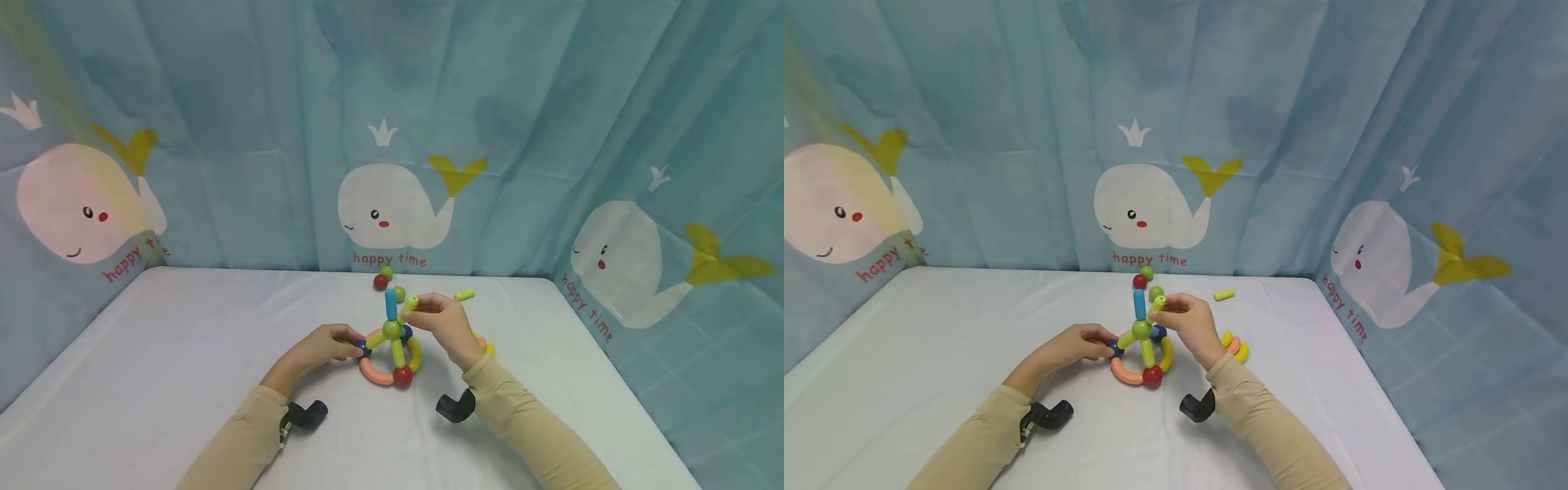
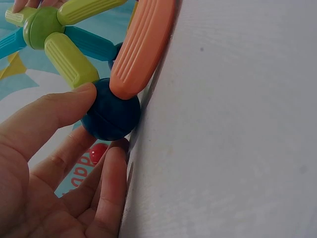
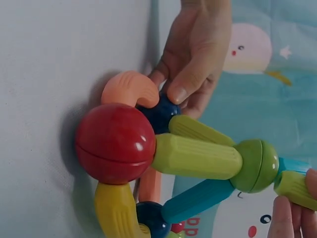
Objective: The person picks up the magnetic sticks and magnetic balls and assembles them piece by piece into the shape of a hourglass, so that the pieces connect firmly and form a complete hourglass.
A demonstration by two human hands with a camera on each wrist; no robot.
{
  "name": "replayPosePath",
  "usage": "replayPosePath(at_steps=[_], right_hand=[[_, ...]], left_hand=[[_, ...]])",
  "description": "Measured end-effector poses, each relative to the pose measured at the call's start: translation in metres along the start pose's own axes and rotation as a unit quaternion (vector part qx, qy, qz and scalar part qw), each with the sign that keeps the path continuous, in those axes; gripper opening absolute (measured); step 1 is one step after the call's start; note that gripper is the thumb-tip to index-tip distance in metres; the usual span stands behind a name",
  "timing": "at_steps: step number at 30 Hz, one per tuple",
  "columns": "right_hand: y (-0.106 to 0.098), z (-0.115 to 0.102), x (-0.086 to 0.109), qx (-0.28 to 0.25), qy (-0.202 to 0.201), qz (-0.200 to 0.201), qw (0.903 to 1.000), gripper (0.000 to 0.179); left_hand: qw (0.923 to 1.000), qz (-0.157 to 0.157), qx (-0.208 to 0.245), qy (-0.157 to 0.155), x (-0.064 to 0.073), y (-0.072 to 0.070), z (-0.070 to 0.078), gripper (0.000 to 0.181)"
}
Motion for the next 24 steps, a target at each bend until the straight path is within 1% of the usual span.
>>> replayPosePath(at_steps=[6, 10, 15, 20, 22, 24], right_hand=[[0.0036, 0.0012, 0.0006, 0.017, -0.007, 0.003, 0.9998, 0.031], [0.0039, 0.0013, 0.0002, 0.017, -0.006, 0.006, 0.9998, 0.03], [0.0032, 0.0024, -0.0008, 0.011, -0.001, -0.003, 0.9999, 0.032], [0.0021, 0.0059, -0.0016, 0.027, 0.006, -0.012, 0.9996, 0.033], [0.0013, 0.0082, -0.0014, 0.033, 0.012, -0.013, 0.9993, 0.033], [0.0002, 0.0104, -0.0006, 0.033, 0.018, -0.014, 0.9992, 0.032]], left_hand=[[1.0, 0.002, -0.005, 0.002, -0.0009, 0.0002, -0.0001, 0.029], [1.0, 0.003, -0.003, 0.003, -0.0008, 0.0001, -0.0001, 0.029], [1.0, -0.002, -0.003, 0.0, -0.0003, 0.001, -0.0001, 0.027], [0.9999, -0.005, -0.012, -0.004, 0.0008, 0.0027, 0.0025, 0.026], [0.9998, -0.002, -0.015, -0.01, 0.0009, 0.0033, 0.0048, 0.03], [0.9995, -0.001, -0.021, -0.021, 0.0008, 0.0042, 0.0071, 0.038]])
Point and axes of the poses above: each hand's wrist, its own x-axis away from the middle knuckle, its own y-axis out of the palm, z = x × y, the point moved 1 cm from there along -x, towards the middle knuckle, and after that the axes turned 10 degrees about -x, right-handed, at the moved point
